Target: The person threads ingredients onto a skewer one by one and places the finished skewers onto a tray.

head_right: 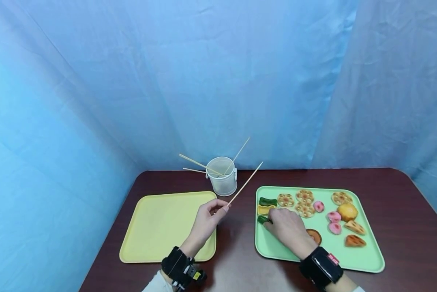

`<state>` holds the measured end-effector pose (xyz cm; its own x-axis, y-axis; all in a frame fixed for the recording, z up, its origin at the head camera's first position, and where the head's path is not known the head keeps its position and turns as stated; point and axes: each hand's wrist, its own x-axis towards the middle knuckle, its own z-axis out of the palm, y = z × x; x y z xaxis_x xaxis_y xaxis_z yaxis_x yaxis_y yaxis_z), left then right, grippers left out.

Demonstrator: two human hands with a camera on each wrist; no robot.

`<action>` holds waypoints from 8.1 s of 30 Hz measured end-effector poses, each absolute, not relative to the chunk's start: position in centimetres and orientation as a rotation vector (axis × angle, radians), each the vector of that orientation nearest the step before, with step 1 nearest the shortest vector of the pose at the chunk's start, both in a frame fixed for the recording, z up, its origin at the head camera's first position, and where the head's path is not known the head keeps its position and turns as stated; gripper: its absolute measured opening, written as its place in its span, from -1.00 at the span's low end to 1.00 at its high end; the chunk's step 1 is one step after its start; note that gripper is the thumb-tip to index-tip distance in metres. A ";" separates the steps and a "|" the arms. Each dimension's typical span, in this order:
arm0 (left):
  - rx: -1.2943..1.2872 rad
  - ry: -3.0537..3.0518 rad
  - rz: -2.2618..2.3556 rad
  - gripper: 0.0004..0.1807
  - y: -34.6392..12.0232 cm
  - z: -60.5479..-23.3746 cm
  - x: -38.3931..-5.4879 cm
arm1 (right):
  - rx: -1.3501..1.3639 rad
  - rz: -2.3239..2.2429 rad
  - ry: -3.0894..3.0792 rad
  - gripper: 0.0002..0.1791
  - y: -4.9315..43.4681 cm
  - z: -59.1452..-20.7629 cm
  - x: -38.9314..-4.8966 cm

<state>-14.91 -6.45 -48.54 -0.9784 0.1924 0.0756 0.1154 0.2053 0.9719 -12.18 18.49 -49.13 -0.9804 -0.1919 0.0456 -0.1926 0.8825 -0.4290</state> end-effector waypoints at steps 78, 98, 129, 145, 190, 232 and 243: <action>0.275 2.218 1.958 -0.80 -4.4 -50.2 -11.1 | -0.241 2.228 -2.339 -0.37 20.8 -45.8 -13.3; 0.194 2.143 2.051 -0.76 -2.0 -50.1 -12.0 | -0.217 2.124 -2.372 -0.49 17.2 -46.8 -12.8; 0.106 2.030 2.112 -0.72 -2.6 -50.2 -12.4 | 0.032 1.606 -2.687 -0.50 19.1 -46.8 -14.1; 0.070 2.011 2.112 -0.73 -3.5 -50.9 -12.2 | 0.642 0.274 -2.866 -0.81 20.0 -49.3 -15.4; 0.189 2.057 2.009 -0.74 -4.4 -51.3 -11.2 | -0.025 2.715 -2.037 -0.63 23.7 -46.1 -15.0; 0.106 2.134 1.952 -0.85 -4.4 -51.4 -11.2 | 0.008 1.973 -2.627 -0.29 24.1 -45.7 -14.6; 0.066 2.094 2.000 -0.81 -3.9 -50.8 -10.8 | -0.013 1.961 -2.663 -0.30 22.5 -46.1 -14.4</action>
<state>-10.80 -3.91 -50.84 -0.9691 0.2001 -0.1445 -0.1353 0.0594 0.9890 -14.38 22.51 -46.09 -0.9863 -0.0917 -0.1371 0.1037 0.3013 -0.9479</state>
